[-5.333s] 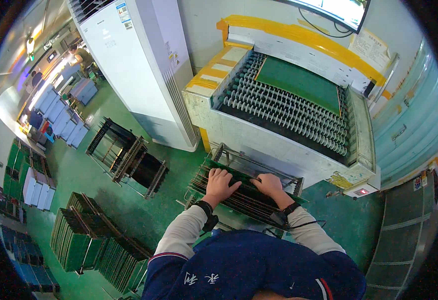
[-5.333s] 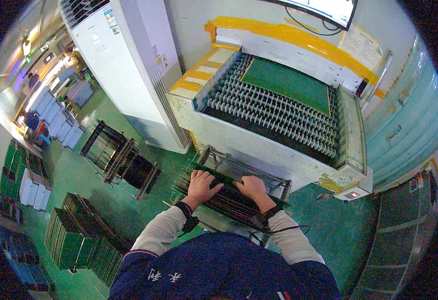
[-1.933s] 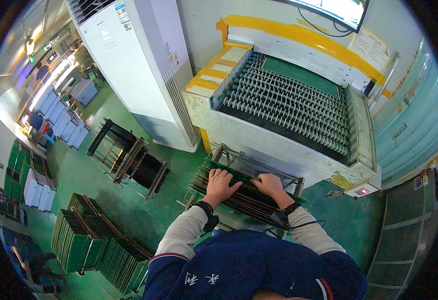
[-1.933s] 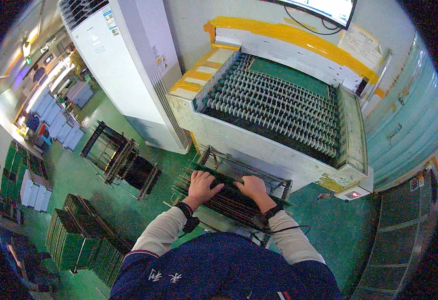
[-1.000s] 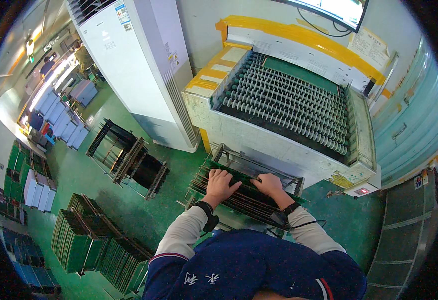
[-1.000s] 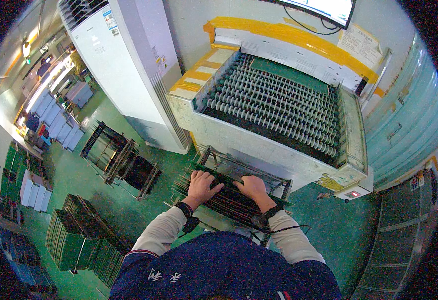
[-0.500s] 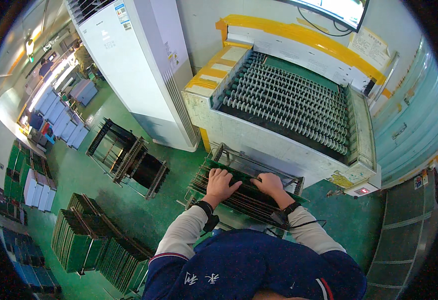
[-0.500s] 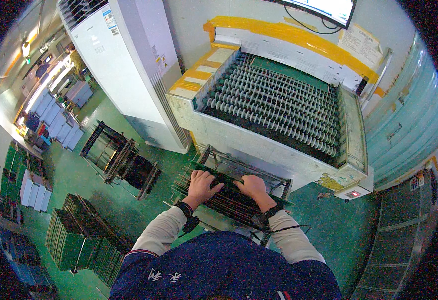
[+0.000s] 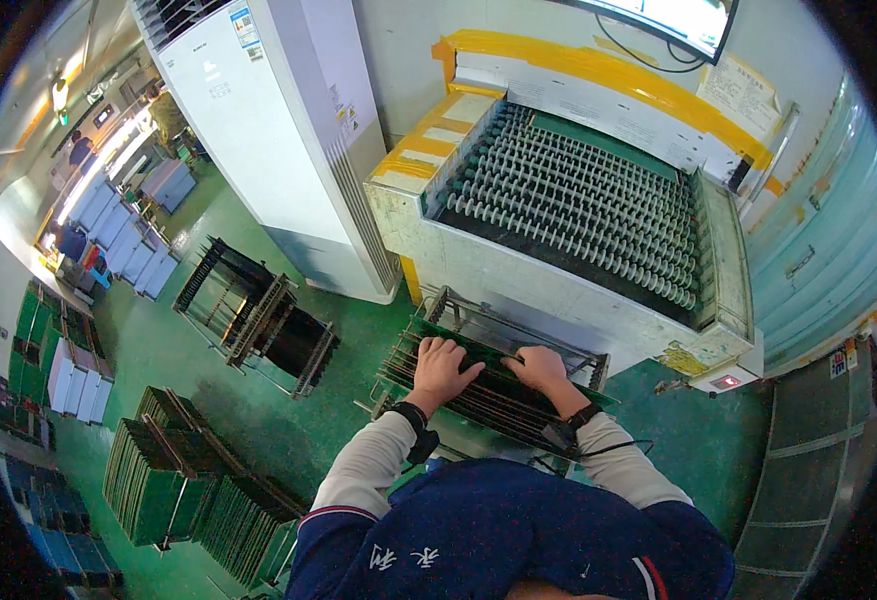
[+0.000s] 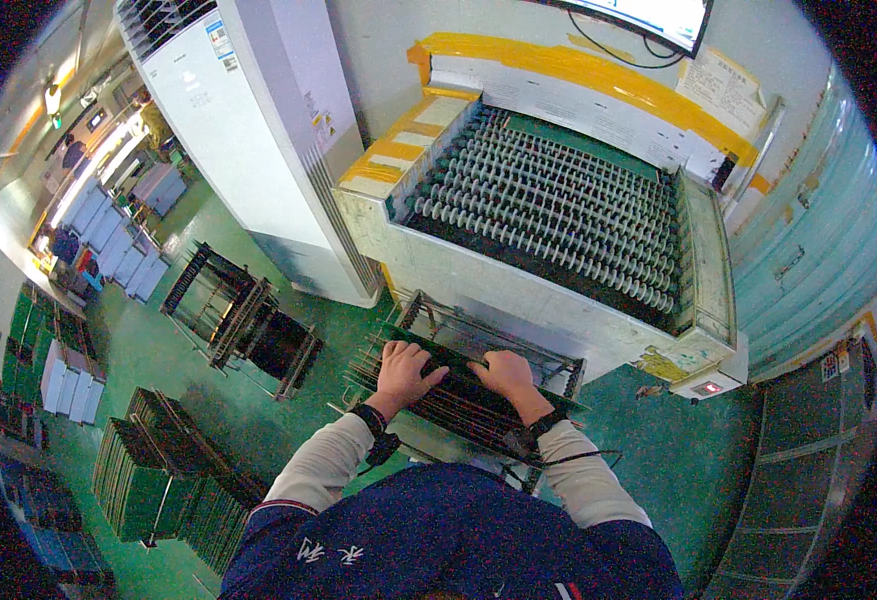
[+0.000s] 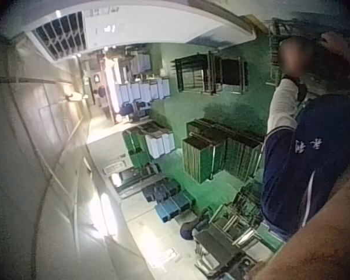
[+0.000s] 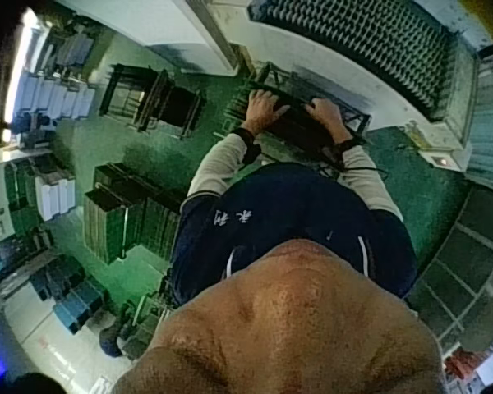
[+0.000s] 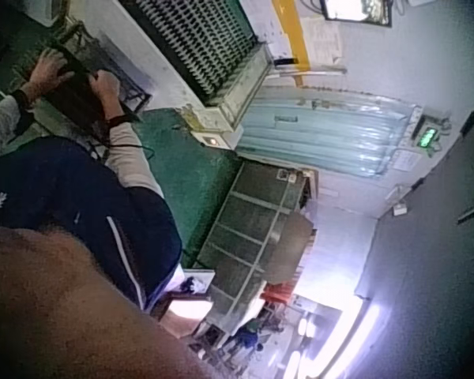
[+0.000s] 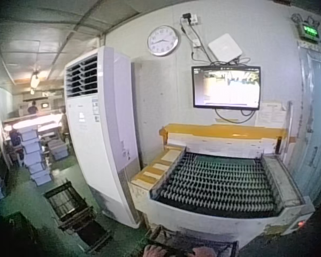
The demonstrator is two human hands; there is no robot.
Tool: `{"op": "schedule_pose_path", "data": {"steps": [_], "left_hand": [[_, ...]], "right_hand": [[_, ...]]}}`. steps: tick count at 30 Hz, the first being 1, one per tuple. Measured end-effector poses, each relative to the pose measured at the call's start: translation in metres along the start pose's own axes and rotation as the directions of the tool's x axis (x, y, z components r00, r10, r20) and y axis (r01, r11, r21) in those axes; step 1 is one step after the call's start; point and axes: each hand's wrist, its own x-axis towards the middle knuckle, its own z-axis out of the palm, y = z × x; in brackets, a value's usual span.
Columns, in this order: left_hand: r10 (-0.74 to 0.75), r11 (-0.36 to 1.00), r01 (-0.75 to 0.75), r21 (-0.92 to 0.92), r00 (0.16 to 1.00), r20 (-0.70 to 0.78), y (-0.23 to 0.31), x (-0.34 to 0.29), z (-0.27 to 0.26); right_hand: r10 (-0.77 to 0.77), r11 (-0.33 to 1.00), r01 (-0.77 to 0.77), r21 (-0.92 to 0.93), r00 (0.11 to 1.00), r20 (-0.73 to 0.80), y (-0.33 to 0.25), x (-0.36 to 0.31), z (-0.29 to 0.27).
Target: Loading green printed circuit boards (PCBs) from a vertical rack into a processing machine.
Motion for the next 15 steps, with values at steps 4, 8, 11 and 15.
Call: {"op": "schedule_pose_path", "data": {"steps": [4, 8, 11, 15], "left_hand": [[-0.005, 1.0, 0.005, -0.002, 1.0, 0.004, 0.0005, 0.0001, -0.0001], [0.001, 1.0, -0.001, -0.009, 1.0, -0.006, -0.0006, -0.0003, 0.0009], [0.013, 1.0, -0.013, -0.008, 1.0, -0.017, -0.0014, -0.0001, 0.0016], [0.011, 1.0, -0.011, -0.01, 1.0, -0.018, -0.0015, -0.0007, 0.002]], "right_hand": [[0.013, 1.0, -0.013, -0.009, 1.0, 0.005, -0.0008, 0.0002, 0.0005], [0.004, 1.0, -0.004, -0.009, 1.0, -0.006, -0.0005, 0.0001, 0.0007], [0.003, 1.0, -0.003, -0.01, 1.0, -0.006, 0.0003, 0.0, 0.0011], [0.012, 1.0, -0.012, -0.005, 1.0, 0.024, -0.0005, 0.0008, -0.0003]]}}
